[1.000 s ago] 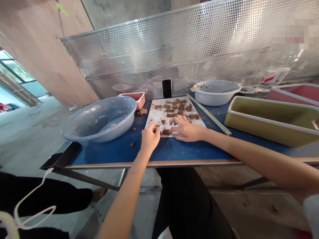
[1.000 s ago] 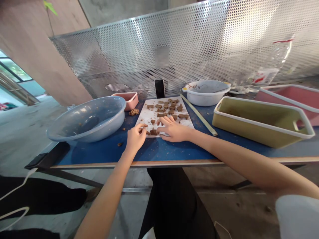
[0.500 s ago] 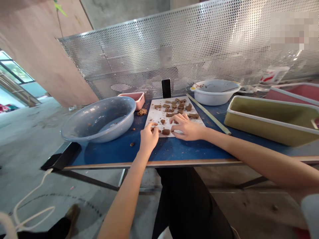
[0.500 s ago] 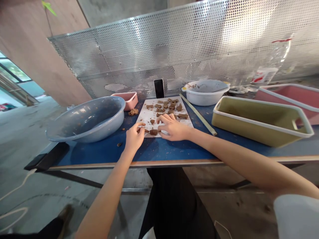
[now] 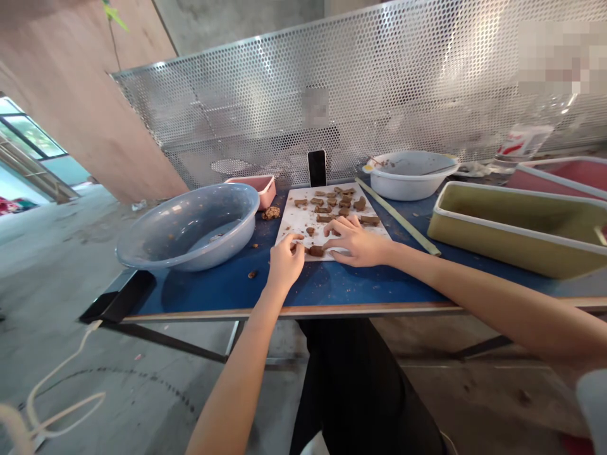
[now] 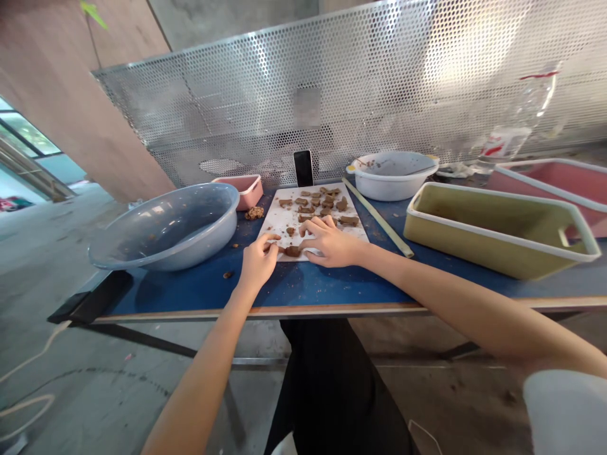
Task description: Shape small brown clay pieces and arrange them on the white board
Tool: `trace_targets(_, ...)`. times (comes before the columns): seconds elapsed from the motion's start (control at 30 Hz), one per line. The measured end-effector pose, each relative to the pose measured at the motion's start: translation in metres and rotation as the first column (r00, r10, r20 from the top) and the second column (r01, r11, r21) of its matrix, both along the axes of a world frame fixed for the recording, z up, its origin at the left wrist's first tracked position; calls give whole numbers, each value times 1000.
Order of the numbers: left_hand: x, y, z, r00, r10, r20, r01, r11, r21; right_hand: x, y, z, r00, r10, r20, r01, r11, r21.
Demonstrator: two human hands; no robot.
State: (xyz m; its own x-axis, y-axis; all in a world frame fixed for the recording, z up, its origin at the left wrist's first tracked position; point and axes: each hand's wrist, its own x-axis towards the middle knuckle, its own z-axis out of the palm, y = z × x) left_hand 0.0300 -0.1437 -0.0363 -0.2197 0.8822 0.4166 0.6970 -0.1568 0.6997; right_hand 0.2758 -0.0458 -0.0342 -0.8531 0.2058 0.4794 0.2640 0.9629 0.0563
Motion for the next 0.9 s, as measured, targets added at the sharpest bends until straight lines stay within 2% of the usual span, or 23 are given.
trace_targets(0.2, 0, -1, 1, 999, 26, 44, -26, 1000, 9, 2, 3, 2, 998, 52, -29, -53, 998, -34)
trace_targets(0.37, 0, -1, 0, 997, 31, 70, -31, 999, 8, 3, 1, 3, 999, 37, -22, -37, 999, -21)
trace_targets(0.9, -2, 2, -3, 998, 63, 10, -63, 998, -2, 1, 2, 0, 999, 37, -6, -37, 999, -16)
